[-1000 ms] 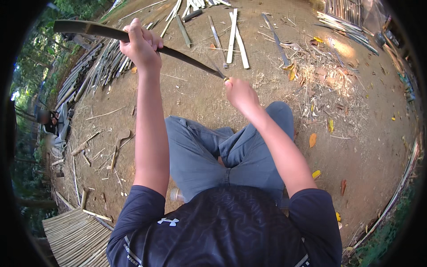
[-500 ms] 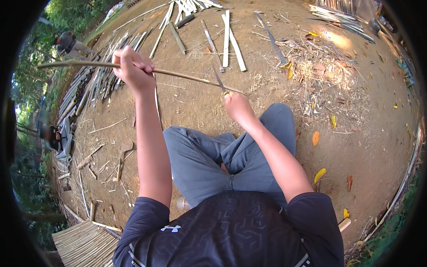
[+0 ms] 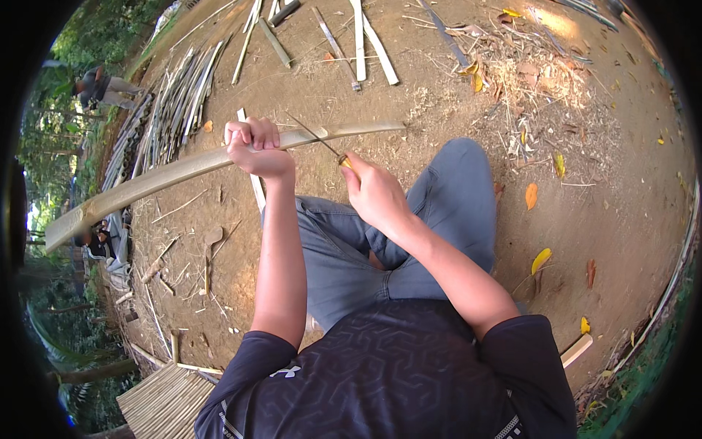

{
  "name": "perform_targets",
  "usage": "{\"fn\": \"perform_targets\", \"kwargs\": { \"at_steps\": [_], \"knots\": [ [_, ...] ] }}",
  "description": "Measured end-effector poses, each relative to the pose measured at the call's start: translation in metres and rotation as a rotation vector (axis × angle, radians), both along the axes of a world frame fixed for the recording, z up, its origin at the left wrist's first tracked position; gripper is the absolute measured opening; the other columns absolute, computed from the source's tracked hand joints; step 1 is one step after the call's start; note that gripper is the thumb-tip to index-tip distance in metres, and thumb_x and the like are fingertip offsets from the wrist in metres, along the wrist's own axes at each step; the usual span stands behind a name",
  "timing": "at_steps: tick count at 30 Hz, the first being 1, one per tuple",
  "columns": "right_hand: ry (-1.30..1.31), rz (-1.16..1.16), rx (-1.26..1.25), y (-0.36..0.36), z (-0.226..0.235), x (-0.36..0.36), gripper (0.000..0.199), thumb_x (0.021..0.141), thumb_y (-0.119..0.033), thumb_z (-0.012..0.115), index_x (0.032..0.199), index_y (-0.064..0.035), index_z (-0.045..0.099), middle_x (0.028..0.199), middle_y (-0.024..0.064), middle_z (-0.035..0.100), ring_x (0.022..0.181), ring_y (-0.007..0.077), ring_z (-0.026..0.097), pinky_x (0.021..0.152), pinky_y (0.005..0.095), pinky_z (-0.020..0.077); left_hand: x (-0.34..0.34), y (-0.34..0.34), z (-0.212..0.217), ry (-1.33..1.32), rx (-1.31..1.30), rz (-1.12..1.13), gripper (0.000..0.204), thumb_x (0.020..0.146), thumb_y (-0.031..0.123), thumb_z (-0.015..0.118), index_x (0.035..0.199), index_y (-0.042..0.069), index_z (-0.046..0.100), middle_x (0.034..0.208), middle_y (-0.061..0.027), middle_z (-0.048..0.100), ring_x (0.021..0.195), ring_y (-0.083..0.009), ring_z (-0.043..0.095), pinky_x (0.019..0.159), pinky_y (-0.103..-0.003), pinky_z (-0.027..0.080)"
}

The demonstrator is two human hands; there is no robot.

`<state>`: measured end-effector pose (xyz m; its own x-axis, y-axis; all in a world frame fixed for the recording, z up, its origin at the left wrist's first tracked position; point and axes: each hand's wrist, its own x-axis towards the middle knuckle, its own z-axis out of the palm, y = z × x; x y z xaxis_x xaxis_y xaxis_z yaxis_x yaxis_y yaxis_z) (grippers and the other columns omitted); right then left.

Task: The person shaves a strip of bamboo with a knife, moving the blade along the length of the wood while holding it in their hands.

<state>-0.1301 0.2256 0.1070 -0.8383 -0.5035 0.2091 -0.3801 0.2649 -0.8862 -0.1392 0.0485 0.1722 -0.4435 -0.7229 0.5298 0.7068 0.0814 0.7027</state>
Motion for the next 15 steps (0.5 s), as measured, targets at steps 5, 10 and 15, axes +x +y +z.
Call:
{"fn": "perform_targets", "kwargs": {
  "at_steps": [5,10,15],
  "knots": [
    [-0.099,-0.019,0.04,-0.008,-0.011,0.001,0.038,0.098,-0.018,0.056,0.127,0.006,0.058,0.071,0.0243,0.067,0.065,0.037,0.069,0.058,0.0445,0.0529,0.014,-0.004,-0.006,0.026,0.076,0.028,0.022,0.09,0.021,0.037,0.07,0.015,0.027,0.054,0.0025,0.026,0.045,-0.0073,0.021,0.04,-0.025,0.021],
    [-0.008,-0.006,0.012,-0.016,-0.017,0.004,0.035,0.097,-0.018,0.058,0.124,0.005,0.061,0.071,0.0239,0.067,0.064,0.0375,0.069,0.057,0.0463,0.0529,0.023,-0.003,-0.013,0.035,0.078,0.096,0.023,0.09,0.021,0.036,0.069,0.015,0.026,0.052,0.003,0.025,0.044,-0.007,0.018,0.039,-0.025,0.017],
    [0.142,-0.002,0.09,-0.032,-0.012,0.017,0.035,0.097,-0.019,0.06,0.124,0.0032,0.062,0.074,0.0226,0.069,0.061,0.0363,0.069,0.057,0.0411,0.0559,0.03,-0.019,-0.022,0.044,0.182,0.209,0.025,0.091,0.023,0.035,0.07,0.016,0.025,0.053,0.0036,0.024,0.045,-0.0072,0.019,0.04,-0.024,0.017]
  ]
}}
